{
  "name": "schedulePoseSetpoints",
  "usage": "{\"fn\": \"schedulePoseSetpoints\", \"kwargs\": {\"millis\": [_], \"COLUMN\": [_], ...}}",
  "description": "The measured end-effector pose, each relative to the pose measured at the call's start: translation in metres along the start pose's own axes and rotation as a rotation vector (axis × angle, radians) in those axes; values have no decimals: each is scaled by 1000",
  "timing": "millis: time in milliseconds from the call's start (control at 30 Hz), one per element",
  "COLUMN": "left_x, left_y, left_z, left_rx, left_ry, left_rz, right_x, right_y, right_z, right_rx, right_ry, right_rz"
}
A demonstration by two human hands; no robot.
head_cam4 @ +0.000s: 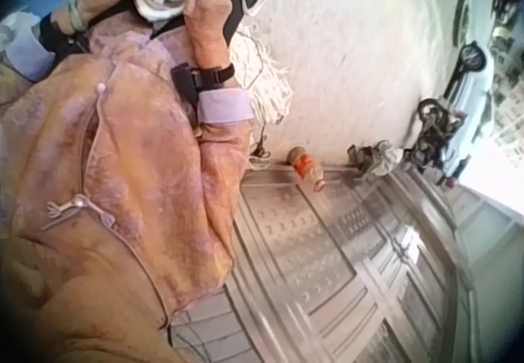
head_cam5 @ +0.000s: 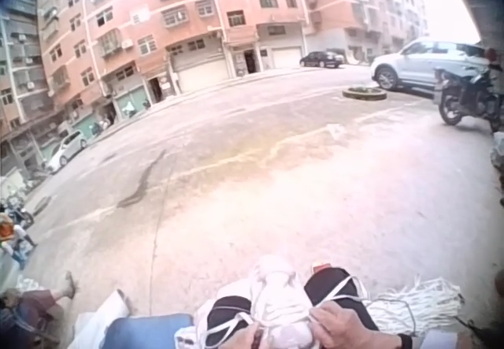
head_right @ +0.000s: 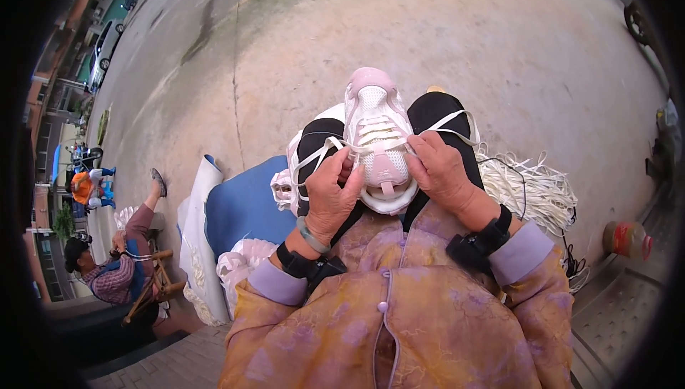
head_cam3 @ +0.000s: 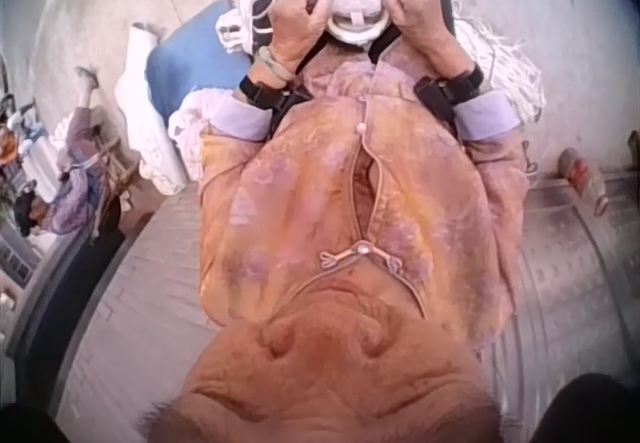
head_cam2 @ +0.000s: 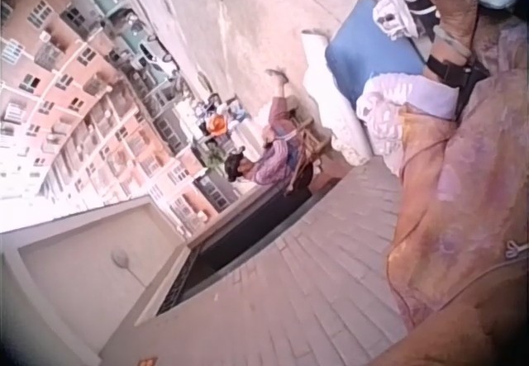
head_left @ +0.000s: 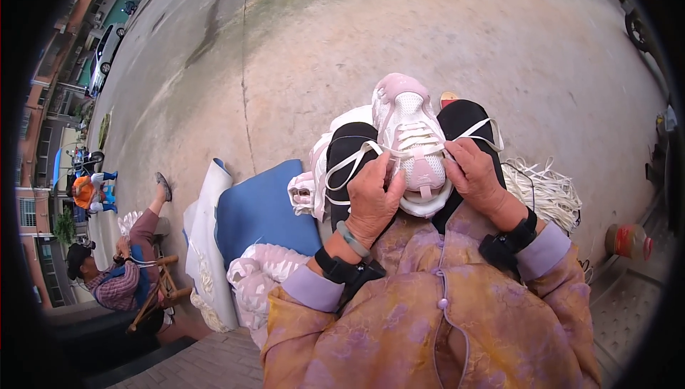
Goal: Lacing a pair of pink and white sneakers.
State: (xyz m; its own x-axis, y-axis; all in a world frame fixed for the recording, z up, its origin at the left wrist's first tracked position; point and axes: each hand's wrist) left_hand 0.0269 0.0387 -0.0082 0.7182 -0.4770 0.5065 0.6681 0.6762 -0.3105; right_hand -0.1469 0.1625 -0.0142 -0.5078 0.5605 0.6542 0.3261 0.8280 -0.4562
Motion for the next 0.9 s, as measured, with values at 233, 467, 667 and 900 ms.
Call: {"fn": "schedulePoseSetpoints", "kwargs": {"millis": [233, 467, 667, 900], "left_x": [2, 3, 4, 26], "left_y": [2, -3, -2, -13], "left_z": [-3, 1, 12, 0], "left_rx": [-23, -132, -118, -170], "left_ry": [-20, -39, -124, -247], "left_rz": [-6, 3, -40, 5], "right_x": [10, -27, -15, 93], "right_y": [-24, -42, -38, 40], "right_z": [-37, -47, -46, 2], "right_rx": [137, 350, 418, 173], "right_ry": [103, 327, 391, 392], "right_rz": [22, -153, -154, -44]}}
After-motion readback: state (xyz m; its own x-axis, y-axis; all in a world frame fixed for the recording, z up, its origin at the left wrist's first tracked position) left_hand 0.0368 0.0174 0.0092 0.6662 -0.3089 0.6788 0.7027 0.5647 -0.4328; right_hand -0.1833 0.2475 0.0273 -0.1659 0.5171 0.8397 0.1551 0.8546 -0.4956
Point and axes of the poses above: each hand's wrist, its own y-axis away from the middle knuckle, its own x-axis out of the back of the hand, z = x × y, and after that the axes turned 1 degree about y, right-handed
